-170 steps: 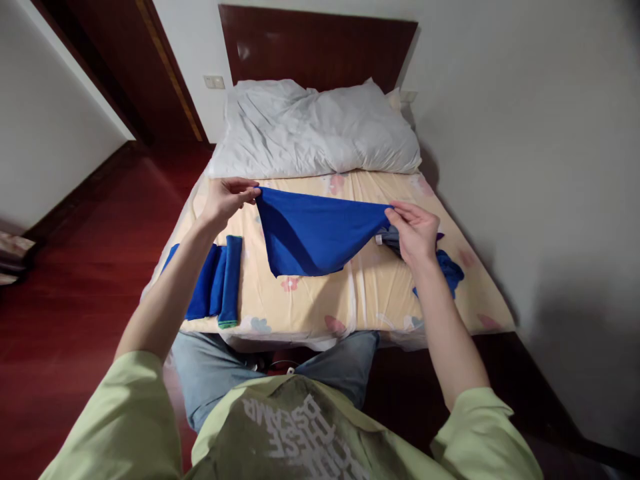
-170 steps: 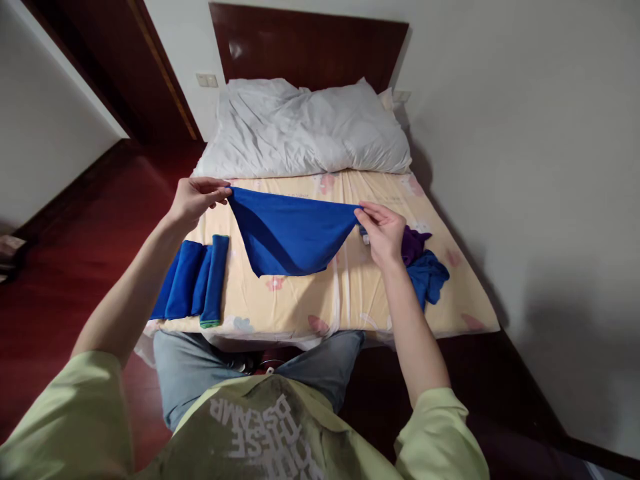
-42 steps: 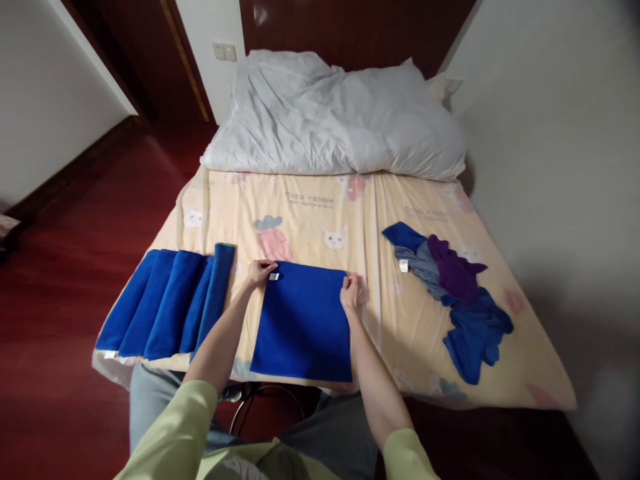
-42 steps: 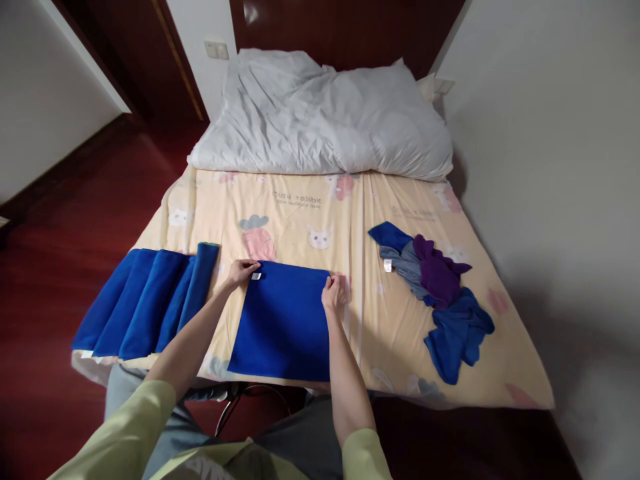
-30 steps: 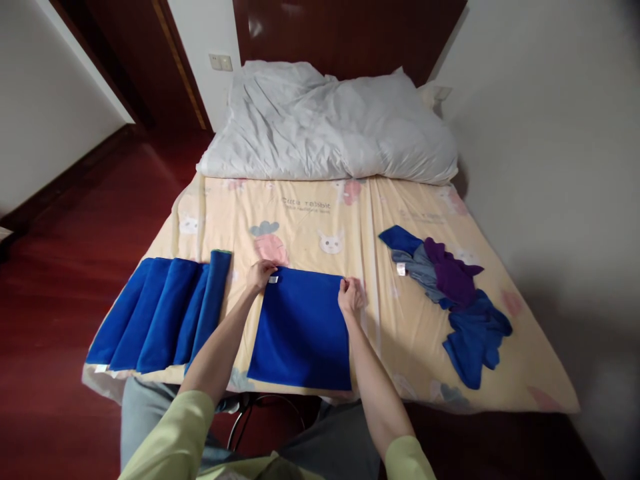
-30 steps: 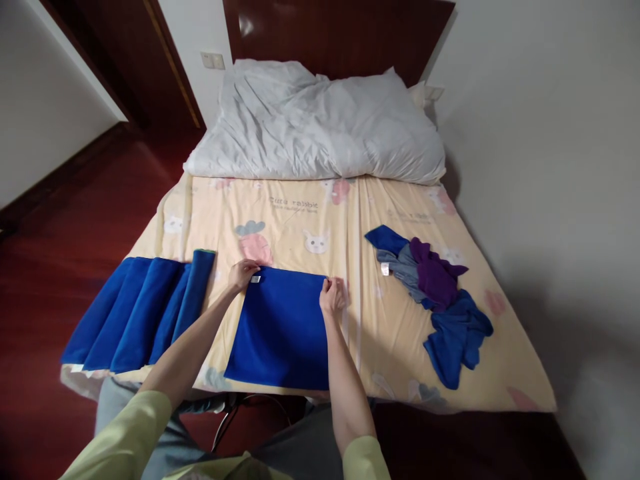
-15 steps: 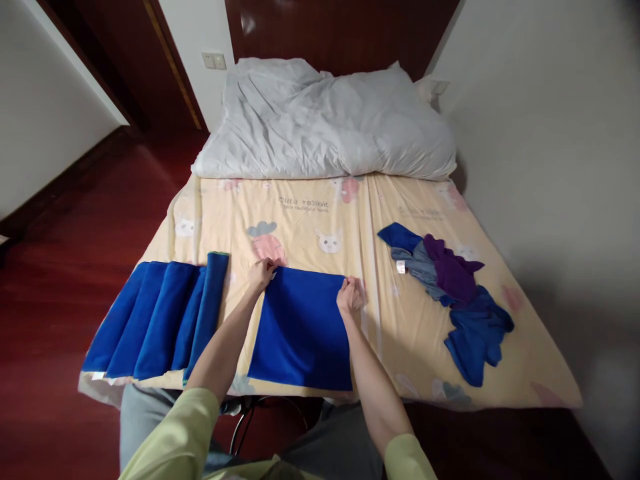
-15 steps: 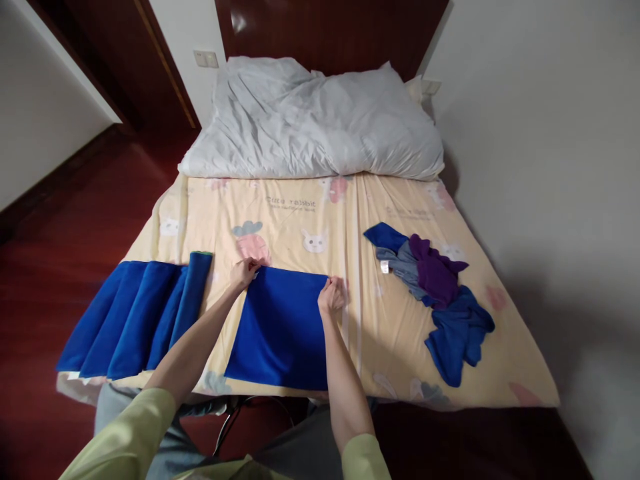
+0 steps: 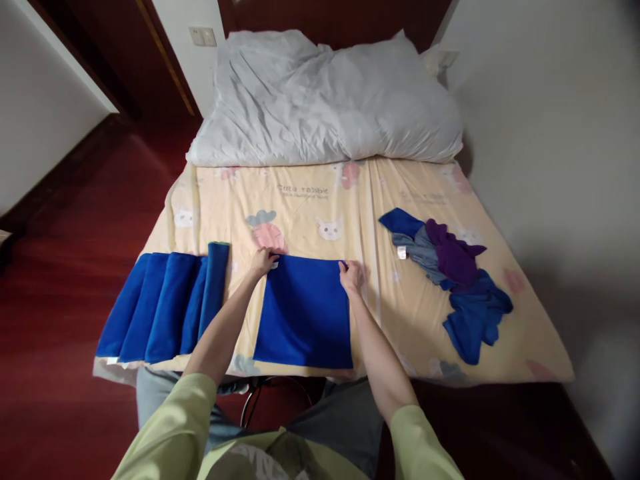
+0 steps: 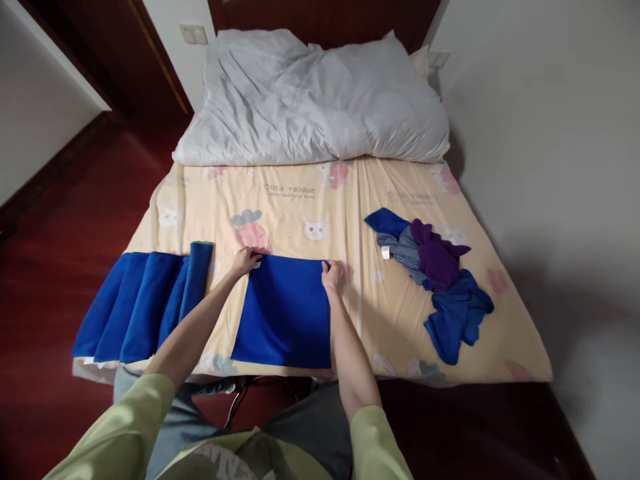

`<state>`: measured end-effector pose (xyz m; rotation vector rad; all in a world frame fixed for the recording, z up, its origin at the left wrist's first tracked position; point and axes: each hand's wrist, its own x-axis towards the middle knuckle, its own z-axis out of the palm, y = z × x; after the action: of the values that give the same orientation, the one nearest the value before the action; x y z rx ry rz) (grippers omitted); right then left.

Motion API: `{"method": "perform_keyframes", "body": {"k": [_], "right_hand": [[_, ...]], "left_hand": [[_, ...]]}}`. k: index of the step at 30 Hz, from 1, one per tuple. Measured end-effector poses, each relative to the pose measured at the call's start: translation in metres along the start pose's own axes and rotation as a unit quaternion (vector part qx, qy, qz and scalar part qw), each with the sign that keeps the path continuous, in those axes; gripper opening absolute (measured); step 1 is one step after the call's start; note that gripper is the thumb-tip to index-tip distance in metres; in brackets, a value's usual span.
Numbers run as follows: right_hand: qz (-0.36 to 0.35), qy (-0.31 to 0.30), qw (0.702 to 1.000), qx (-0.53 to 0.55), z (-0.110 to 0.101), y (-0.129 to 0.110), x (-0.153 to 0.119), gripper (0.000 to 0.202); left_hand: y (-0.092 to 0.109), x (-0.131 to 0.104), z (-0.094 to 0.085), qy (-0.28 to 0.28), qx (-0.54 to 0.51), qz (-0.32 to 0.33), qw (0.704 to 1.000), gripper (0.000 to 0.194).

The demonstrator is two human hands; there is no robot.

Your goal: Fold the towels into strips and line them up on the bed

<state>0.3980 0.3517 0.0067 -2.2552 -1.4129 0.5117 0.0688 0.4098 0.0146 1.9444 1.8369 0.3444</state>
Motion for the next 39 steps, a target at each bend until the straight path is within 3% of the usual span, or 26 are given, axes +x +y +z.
{"method": "perform_keyframes", "body": {"k": [6,8,10,12,14,17,20,30,34,36,39], "right_hand": [[0.013,0.051,0.998,-0.029,-0.002,-0.01,-0.001,0.034],[-0.018,0.101,0.994,-0.044,0.0,-0.016,-0.014,0.038],[-0.088,0.128,0.986,-0.064,0.004,-0.023,-0.035,0.044],[-0.2,0.092,0.972,-0.085,0.012,-0.028,-0.06,0.05],[-0.291,0.023,0.951,-0.097,0.02,-0.032,-0.082,0.053],[-0.3,-0.026,0.948,-0.103,0.028,-0.032,-0.097,0.059],[-0.27,-0.035,0.957,-0.105,0.027,-0.03,-0.086,0.064],[-0.174,0.006,0.979,-0.104,0.028,-0.018,-0.041,0.073],[-0.145,0.003,0.982,-0.119,0.014,-0.01,-0.024,0.073],[-0.156,0.011,0.98,-0.126,0.005,-0.012,-0.03,0.071],[-0.244,-0.001,0.961,-0.128,-0.004,-0.02,-0.067,0.068]], "left_hand": [[0.021,-0.008,0.002,0.052,0.053,-0.033,0.997,0.028],[0.038,-0.023,0.005,0.098,0.084,-0.007,0.992,0.035],[0.056,-0.047,0.012,0.128,0.104,0.064,0.984,0.043],[0.072,-0.075,0.024,0.112,0.106,0.148,0.977,0.05],[0.081,-0.1,0.039,0.084,0.107,0.183,0.974,0.055],[0.079,-0.117,0.057,0.072,0.107,0.156,0.979,0.063],[0.069,-0.108,0.061,0.068,0.096,0.139,0.983,0.065],[0.054,-0.065,0.049,0.073,0.049,0.089,0.992,0.074],[0.051,-0.055,0.045,0.067,0.042,0.075,0.994,0.074],[0.057,-0.059,0.043,0.075,0.044,0.071,0.994,0.073],[0.072,-0.085,0.045,0.077,0.056,0.109,0.989,0.069]]}}
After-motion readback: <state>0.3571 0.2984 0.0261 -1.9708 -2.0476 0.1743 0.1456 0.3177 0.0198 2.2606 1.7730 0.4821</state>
